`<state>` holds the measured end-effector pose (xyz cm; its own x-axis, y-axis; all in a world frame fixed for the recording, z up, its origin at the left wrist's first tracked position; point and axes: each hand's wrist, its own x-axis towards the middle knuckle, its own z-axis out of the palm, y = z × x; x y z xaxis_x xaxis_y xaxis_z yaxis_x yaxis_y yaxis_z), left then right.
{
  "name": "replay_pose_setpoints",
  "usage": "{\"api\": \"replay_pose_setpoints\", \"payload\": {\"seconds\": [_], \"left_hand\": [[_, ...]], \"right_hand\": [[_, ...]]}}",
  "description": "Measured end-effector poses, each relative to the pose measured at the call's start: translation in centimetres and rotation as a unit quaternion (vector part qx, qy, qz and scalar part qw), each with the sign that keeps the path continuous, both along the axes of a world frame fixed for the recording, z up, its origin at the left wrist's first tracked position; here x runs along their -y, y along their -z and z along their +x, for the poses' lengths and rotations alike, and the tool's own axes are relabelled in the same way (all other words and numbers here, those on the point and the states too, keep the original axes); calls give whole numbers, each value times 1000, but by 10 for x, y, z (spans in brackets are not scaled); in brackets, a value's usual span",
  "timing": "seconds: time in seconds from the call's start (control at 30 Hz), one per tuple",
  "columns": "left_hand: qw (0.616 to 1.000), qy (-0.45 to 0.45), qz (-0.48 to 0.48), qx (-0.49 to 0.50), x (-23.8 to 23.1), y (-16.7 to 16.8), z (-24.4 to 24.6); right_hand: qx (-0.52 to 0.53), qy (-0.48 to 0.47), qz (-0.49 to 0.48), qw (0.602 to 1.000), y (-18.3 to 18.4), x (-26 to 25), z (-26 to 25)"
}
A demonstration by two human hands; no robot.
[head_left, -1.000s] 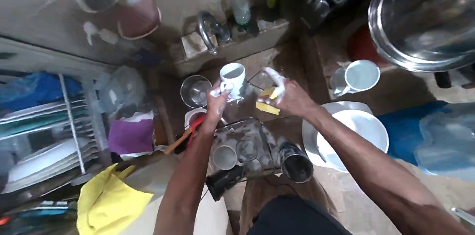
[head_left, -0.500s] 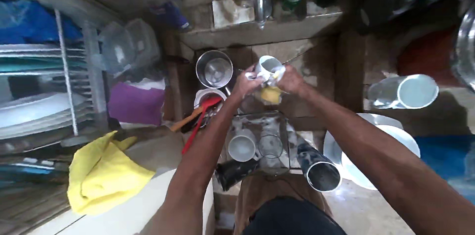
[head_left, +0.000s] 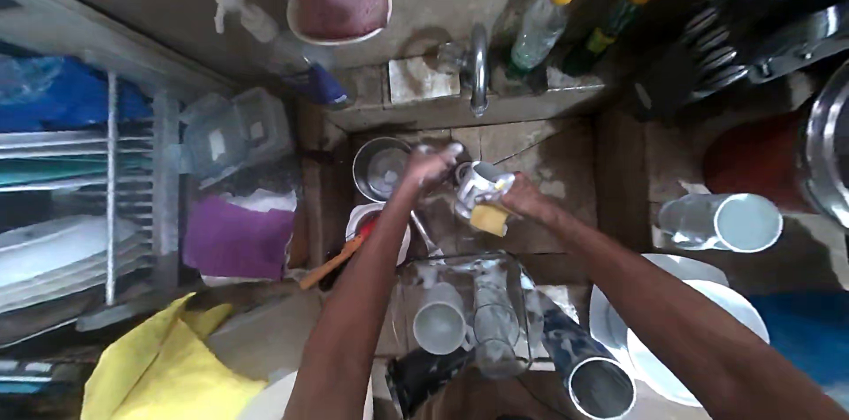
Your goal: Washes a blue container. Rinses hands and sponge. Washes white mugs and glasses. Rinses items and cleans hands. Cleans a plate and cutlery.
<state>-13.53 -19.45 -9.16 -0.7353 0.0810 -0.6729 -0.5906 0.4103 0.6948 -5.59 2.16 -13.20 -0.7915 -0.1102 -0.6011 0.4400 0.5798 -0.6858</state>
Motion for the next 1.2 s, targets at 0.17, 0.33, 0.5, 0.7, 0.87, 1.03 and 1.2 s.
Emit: {"api": "replay_pose_setpoints", "payload": {"seconds": [0.17, 0.33, 0.5, 0.7, 0.87, 1.03, 1.2], "left_hand": [[970, -66, 102, -209, -14, -10, -87], [977, -15, 150, -150, -27, -12, -129], [986, 21, 99, -129, -27, -13, -139], [986, 4, -62, -156, -20, -14, -68], [995, 89, -17, 36, -8, -16, 44], [991, 135, 0, 0, -14, 15, 53], [971, 183, -7, -156, -1, 42, 57]], "right_hand": [[13, 39, -69, 997, -9, -2, -1], [13, 47, -94, 994, -17, -1, -1], [-41, 47, -97, 993, -6, -2, 0], [-80, 6, 1, 997, -10, 2, -11], [-75, -57, 153, 984, -32, 19, -20], [-132, -101, 226, 960, -37, 24, -8], [-270, -123, 185, 937, -12, 6, 7]]}}
